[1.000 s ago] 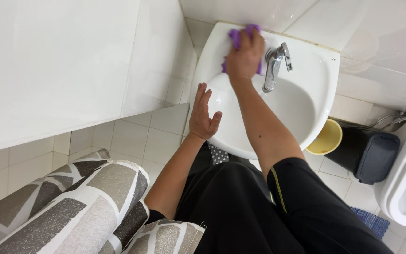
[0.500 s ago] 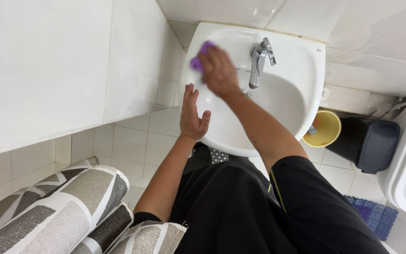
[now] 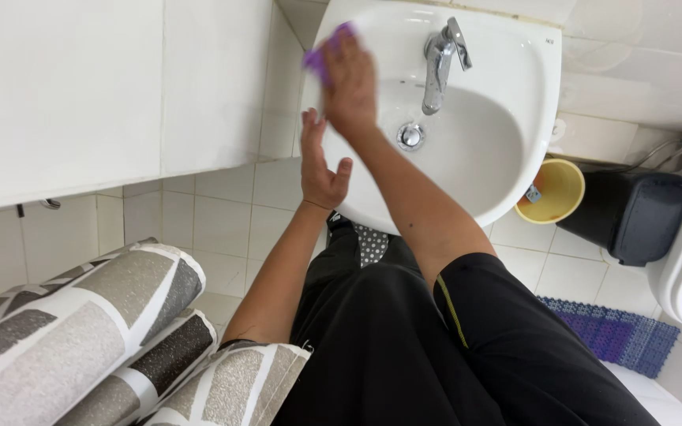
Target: The person cleans a white bathroom sink using a purple cloth. They wipe the basin, faucet, and surrounding surfaces, repeatedly rinsing and wringing the cloth under running water to remove dirt.
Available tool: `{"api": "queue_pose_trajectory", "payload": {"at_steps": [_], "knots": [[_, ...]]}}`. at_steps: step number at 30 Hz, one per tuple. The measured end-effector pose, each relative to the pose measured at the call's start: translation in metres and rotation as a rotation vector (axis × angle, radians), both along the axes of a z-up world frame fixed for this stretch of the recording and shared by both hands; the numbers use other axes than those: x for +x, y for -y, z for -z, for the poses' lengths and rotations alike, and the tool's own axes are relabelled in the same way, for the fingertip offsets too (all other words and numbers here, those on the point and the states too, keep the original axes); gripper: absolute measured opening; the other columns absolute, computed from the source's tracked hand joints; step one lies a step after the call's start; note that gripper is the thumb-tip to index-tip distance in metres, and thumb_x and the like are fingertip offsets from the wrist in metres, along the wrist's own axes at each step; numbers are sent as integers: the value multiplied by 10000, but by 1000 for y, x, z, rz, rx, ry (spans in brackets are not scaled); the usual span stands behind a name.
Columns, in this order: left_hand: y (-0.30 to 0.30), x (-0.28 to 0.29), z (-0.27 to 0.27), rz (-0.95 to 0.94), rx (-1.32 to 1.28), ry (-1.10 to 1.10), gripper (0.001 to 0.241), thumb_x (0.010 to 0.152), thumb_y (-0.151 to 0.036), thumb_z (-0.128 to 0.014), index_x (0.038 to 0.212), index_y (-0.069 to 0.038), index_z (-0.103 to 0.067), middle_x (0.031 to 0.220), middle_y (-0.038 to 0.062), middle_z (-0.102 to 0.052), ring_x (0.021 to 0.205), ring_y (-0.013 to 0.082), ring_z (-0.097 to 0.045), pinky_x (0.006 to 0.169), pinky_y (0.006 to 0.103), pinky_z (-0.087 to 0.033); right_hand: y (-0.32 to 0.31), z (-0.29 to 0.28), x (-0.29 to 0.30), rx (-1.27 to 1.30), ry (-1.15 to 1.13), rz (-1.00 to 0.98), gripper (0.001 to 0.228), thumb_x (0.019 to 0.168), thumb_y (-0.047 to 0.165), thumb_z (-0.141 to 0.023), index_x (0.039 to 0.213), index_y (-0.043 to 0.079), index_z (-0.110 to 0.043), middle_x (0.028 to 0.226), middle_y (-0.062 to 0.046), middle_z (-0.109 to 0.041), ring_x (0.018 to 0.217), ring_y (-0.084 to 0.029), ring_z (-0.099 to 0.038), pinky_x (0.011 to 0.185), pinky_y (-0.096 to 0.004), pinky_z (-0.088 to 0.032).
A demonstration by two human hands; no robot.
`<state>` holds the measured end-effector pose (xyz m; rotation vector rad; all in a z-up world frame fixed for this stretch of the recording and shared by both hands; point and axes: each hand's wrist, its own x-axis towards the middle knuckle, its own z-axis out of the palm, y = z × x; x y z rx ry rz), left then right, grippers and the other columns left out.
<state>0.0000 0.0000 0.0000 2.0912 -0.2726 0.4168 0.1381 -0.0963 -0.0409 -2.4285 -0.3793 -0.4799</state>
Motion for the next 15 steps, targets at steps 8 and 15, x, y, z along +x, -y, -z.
{"api": "queue_pose_trajectory", "payload": {"at_steps": [8, 15], "knots": [[4, -9, -12, -66, -264, -82, 861, 1060, -686, -377, 1592, -14, -294, 1669, 213, -334, 1587, 375, -312, 1331, 472, -253, 7, -42, -122, 363, -435, -317, 715, 996, 201, -634, 1627, 155, -302, 1656, -204, -287, 1464, -444, -356, 1193, -495, -401], [36, -26, -41, 237, 402, -459, 733, 1025, -667, -315, 1425, -119, -594, 1227, 147, -702, 1475, 334, -479, 1286, 523, -274, 130, -66, -181, -145, -1061, -471, 497, 1019, 523, -417, 1379, 247, -620, 1228, -147, -728, 1124, -388, -676, 989, -508, -510]]}}
